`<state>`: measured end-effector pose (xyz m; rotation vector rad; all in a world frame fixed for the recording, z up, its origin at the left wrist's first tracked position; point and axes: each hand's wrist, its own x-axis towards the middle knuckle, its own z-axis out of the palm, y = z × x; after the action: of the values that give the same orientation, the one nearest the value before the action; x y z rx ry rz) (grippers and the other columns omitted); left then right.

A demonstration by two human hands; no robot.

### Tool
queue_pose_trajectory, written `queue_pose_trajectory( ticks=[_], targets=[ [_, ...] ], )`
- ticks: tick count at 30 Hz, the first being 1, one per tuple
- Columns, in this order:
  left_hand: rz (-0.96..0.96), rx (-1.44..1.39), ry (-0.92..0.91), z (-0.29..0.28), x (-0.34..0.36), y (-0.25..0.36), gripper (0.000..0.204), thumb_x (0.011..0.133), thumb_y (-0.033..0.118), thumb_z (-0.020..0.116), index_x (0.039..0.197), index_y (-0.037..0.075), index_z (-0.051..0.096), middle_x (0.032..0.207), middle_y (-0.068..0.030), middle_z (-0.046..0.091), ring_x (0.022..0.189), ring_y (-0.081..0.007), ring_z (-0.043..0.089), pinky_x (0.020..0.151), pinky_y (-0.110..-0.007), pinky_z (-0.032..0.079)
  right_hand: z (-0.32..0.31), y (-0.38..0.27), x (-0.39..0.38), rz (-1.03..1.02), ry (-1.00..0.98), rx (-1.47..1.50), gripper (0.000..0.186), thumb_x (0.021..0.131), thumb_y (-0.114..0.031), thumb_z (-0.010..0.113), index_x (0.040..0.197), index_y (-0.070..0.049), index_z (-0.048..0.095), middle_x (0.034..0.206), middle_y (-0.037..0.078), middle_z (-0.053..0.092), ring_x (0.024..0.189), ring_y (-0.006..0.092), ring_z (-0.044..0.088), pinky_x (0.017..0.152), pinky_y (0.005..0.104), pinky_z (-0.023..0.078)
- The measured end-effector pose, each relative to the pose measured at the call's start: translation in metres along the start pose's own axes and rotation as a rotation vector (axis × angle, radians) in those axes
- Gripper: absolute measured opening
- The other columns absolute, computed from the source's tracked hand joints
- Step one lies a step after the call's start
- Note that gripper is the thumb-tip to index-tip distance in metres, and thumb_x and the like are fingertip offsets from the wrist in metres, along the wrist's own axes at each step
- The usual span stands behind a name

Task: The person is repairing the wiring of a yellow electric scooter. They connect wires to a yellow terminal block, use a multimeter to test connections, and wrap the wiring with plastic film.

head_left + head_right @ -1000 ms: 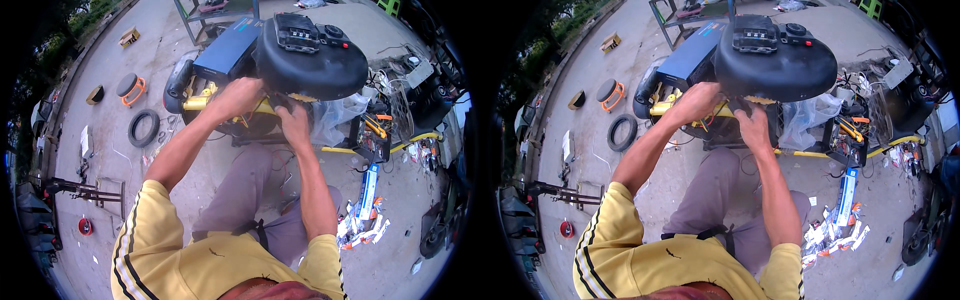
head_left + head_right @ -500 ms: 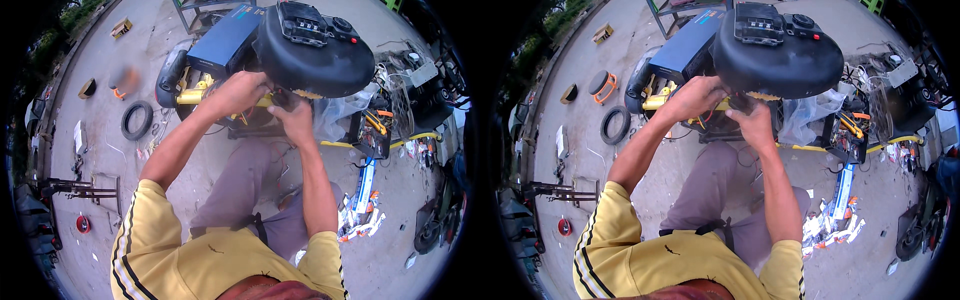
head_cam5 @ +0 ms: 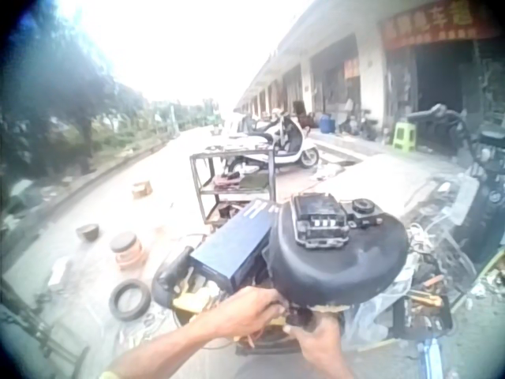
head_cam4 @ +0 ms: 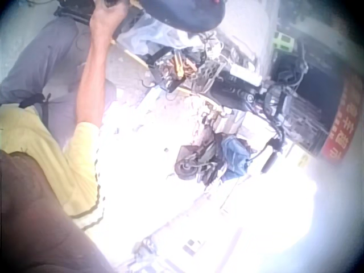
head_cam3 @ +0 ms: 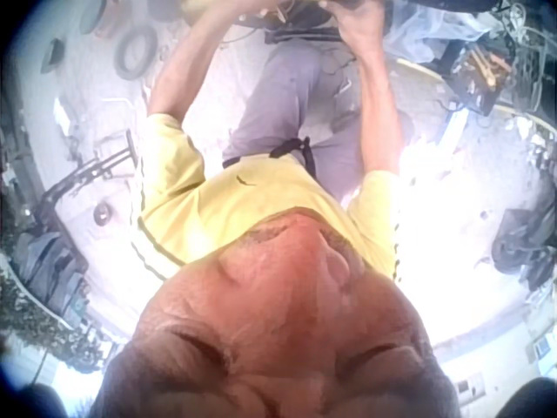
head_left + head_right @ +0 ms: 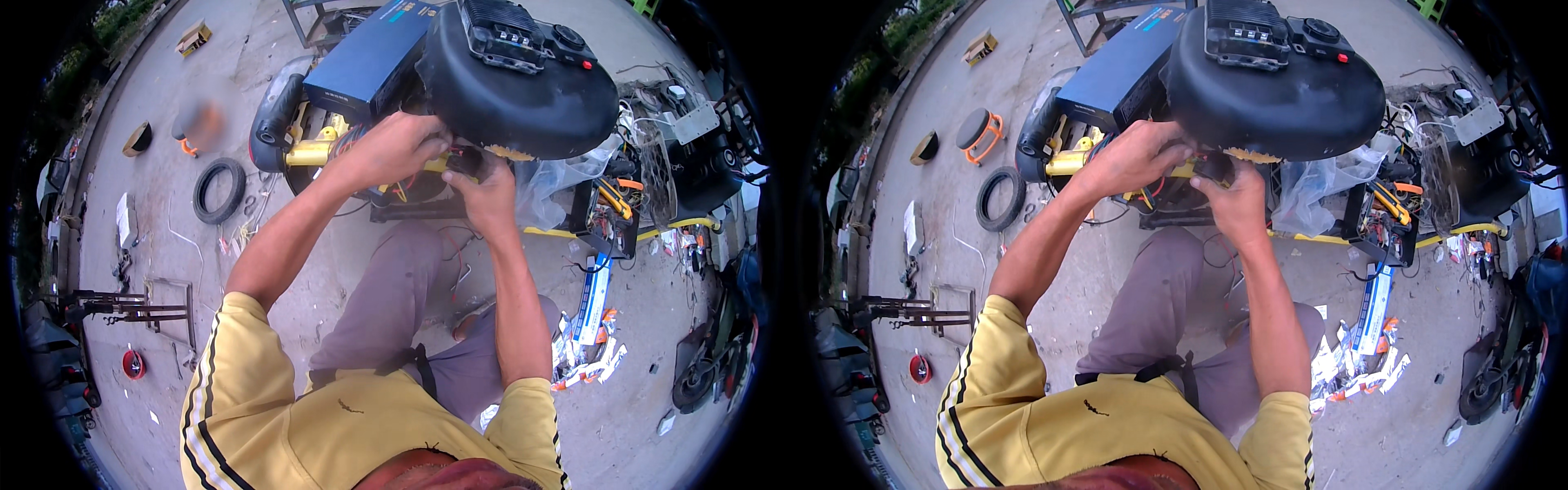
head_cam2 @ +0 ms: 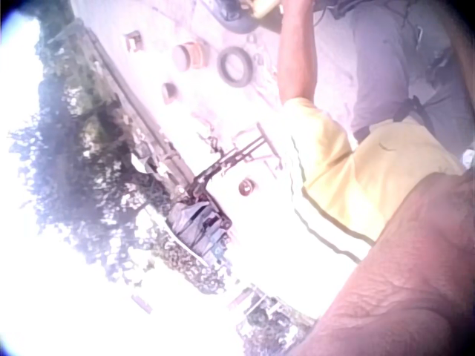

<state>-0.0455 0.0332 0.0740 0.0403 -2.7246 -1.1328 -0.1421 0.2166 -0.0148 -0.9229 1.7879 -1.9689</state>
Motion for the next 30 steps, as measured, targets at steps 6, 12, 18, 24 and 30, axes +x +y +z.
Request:
queue_pose_trajectory(
  ticks=[6, 12, 18, 24, 30],
  targets=[
    [-0.203, -0.068, -0.079, -0.003, 0.005, 0.01, 0.022, 0.101, 0.01, 0.065, 0.117, -0.004, 0.07, 0.091, -0.0165, 0.078, 0.08, -0.0319, 0.077, 0.077, -0.043, 0.058, 0.004, 0.001, -0.006, -0.212, 0.063, -0.382, 0.052, 0.083, 0.007, 0.084, 0.132, -0.002, 0.067, 0.124, 0.011, 0.074, 0.116, 0.0237, 0.071, 0.101, 0.0368, 0.055],
    [-0.159, 0.053, -0.013, 0.001, 0.004, 0.006, 0.019, 0.103, 0.015, 0.064, 0.115, 0.002, 0.071, 0.086, -0.0163, 0.077, 0.075, -0.0434, 0.071, 0.078, -0.047, 0.058, 0.007, 0.0, -0.007, -0.25, 0.08, -0.378, 0.048, 0.084, 0.004, 0.083, 0.129, -0.001, 0.069, 0.122, 0.016, 0.075, 0.114, 0.0329, 0.074, 0.099, 0.0411, 0.057],
    [0.073, 0.352, 0.125, 0.013, -0.002, -0.004, 0.018, 0.102, 0.015, 0.064, 0.113, 0.004, 0.072, 0.111, -0.0198, 0.071, 0.097, -0.0454, 0.07, 0.089, -0.053, 0.056, 0.006, -0.009, -0.012, -0.142, -0.008, -0.221, 0.053, 0.083, 0.0, 0.086, 0.132, 0.001, 0.067, 0.13, 0.016, 0.072, 0.118, 0.0301, 0.073, 0.099, 0.0393, 0.057],
    [0.296, 0.353, 0.154, 0.017, 0.003, -0.012, 0.013, 0.096, 0.007, 0.066, 0.103, 0.0, 0.074, 0.11, -0.0215, 0.067, 0.106, -0.0406, 0.068, 0.091, -0.051, 0.057, 0.003, -0.013, -0.013, -0.051, 0.011, -0.13, 0.054, 0.083, -0.003, 0.087, 0.134, 0.001, 0.067, 0.133, 0.016, 0.069, 0.124, 0.0294, 0.07, 0.104, 0.0392, 0.054],
    [0.215, 0.488, 0.014, 0.006, 0.006, -0.007, 0.02, 0.088, 0.003, 0.069, 0.107, -0.001, 0.075, 0.109, -0.0211, 0.07, 0.106, -0.04, 0.07, 0.088, -0.049, 0.059, -0.003, -0.018, -0.012, -0.168, 0.034, -0.402, 0.052, 0.083, -0.001, 0.085, 0.132, 0.005, 0.068, 0.128, 0.015, 0.072, 0.118, 0.0263, 0.069, 0.105, 0.0392, 0.053]
  ],
)
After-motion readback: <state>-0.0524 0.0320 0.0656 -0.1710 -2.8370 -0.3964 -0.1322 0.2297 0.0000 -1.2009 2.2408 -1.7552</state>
